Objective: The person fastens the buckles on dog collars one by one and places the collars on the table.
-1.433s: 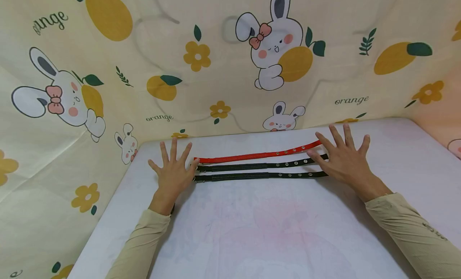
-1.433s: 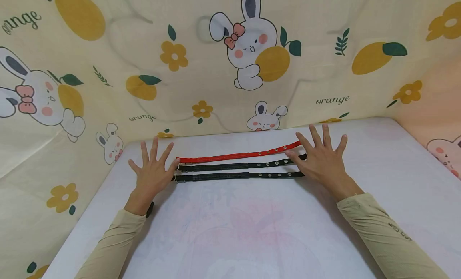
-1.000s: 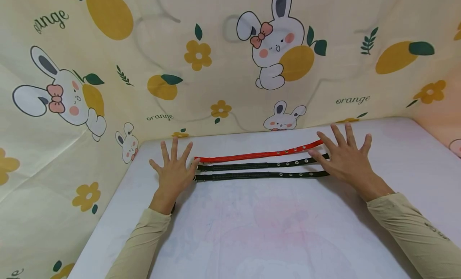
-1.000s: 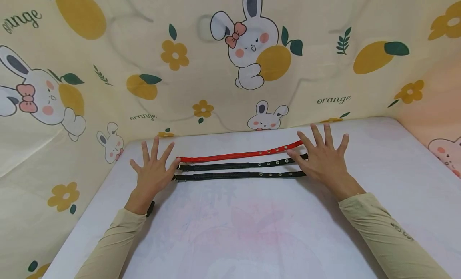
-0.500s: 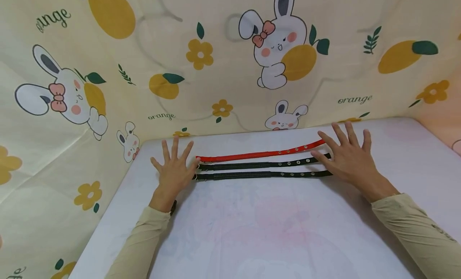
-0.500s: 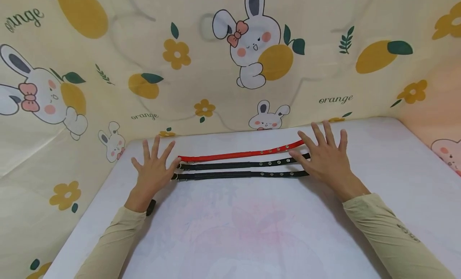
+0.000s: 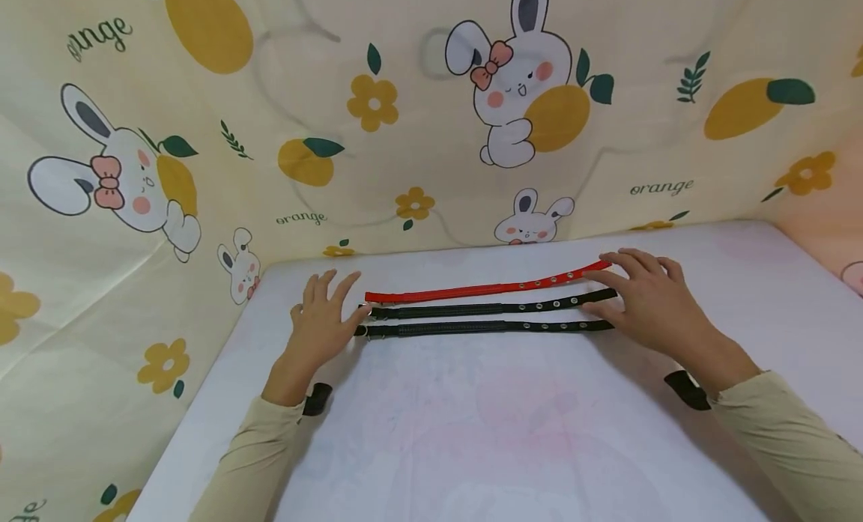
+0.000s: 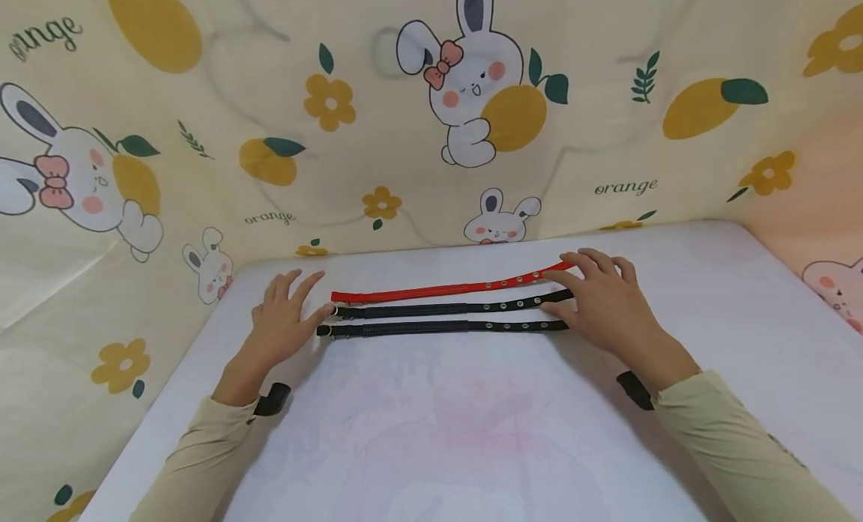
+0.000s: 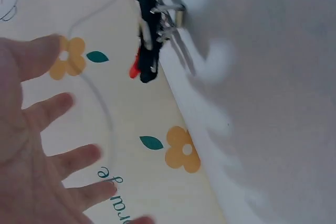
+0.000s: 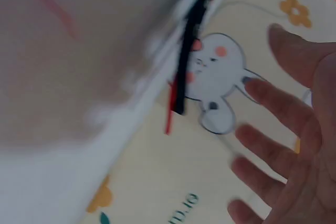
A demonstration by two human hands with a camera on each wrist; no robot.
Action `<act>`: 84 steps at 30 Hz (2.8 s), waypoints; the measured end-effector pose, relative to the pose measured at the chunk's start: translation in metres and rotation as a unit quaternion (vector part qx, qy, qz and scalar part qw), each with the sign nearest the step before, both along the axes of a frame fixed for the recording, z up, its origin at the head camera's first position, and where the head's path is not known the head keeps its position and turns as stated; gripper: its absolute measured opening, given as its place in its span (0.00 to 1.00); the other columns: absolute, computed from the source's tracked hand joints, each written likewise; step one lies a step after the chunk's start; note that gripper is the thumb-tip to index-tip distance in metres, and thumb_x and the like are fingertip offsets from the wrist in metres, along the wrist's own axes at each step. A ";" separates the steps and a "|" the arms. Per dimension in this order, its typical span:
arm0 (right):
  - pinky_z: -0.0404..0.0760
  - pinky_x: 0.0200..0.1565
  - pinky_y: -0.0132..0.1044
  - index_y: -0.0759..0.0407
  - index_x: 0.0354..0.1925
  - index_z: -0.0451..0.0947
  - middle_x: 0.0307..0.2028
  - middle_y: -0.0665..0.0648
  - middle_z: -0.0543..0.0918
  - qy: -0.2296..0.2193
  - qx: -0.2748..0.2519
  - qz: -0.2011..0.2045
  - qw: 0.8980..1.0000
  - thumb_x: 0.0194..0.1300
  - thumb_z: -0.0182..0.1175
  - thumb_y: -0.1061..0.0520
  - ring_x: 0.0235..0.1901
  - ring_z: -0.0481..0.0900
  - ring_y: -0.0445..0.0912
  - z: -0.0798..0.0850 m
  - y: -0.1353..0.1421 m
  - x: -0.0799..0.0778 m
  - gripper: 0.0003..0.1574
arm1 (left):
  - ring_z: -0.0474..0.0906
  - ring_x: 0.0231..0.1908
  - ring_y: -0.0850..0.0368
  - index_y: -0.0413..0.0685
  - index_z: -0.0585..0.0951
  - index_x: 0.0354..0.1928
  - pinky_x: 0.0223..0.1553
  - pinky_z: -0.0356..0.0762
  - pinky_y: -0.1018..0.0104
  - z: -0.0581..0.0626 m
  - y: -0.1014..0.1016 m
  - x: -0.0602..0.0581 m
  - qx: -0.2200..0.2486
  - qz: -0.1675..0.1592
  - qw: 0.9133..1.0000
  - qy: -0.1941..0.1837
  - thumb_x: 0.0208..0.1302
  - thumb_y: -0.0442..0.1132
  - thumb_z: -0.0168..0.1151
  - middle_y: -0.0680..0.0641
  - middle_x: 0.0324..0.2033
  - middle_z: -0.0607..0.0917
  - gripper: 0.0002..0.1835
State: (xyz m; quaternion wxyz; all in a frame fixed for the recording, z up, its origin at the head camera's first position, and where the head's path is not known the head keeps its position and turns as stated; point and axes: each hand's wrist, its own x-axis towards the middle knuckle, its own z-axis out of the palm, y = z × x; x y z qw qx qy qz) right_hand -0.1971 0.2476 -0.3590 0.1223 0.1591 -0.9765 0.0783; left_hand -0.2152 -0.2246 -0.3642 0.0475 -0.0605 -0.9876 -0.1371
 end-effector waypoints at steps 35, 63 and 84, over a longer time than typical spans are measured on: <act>0.74 0.33 0.37 0.49 0.43 0.85 0.32 0.44 0.83 -0.169 -0.016 0.046 0.984 0.58 0.70 0.56 0.32 0.78 0.40 0.008 0.033 -0.007 0.12 | 0.83 0.40 0.52 0.46 0.84 0.50 0.43 0.80 0.56 -0.006 -0.005 -0.003 0.083 -0.080 0.988 -0.107 0.62 0.33 0.68 0.42 0.44 0.87 0.14; 0.79 0.43 0.27 0.61 0.54 0.68 0.49 0.63 0.86 -0.176 -0.295 0.102 0.934 0.74 0.56 0.56 0.41 0.83 0.34 0.018 0.013 -0.005 0.14 | 0.85 0.47 0.52 0.37 0.77 0.56 0.45 0.84 0.66 0.000 0.006 -0.007 0.384 -0.069 0.920 -0.019 0.69 0.34 0.60 0.35 0.50 0.86 0.16; 0.79 0.50 0.37 0.43 0.69 0.70 0.56 0.57 0.82 -0.118 -0.364 0.070 0.921 0.75 0.55 0.47 0.46 0.81 0.45 0.044 -0.053 0.003 0.27 | 0.87 0.41 0.59 0.42 0.83 0.55 0.51 0.82 0.67 0.033 0.064 0.017 0.641 -0.062 0.765 0.000 0.63 0.32 0.65 0.56 0.36 0.89 0.17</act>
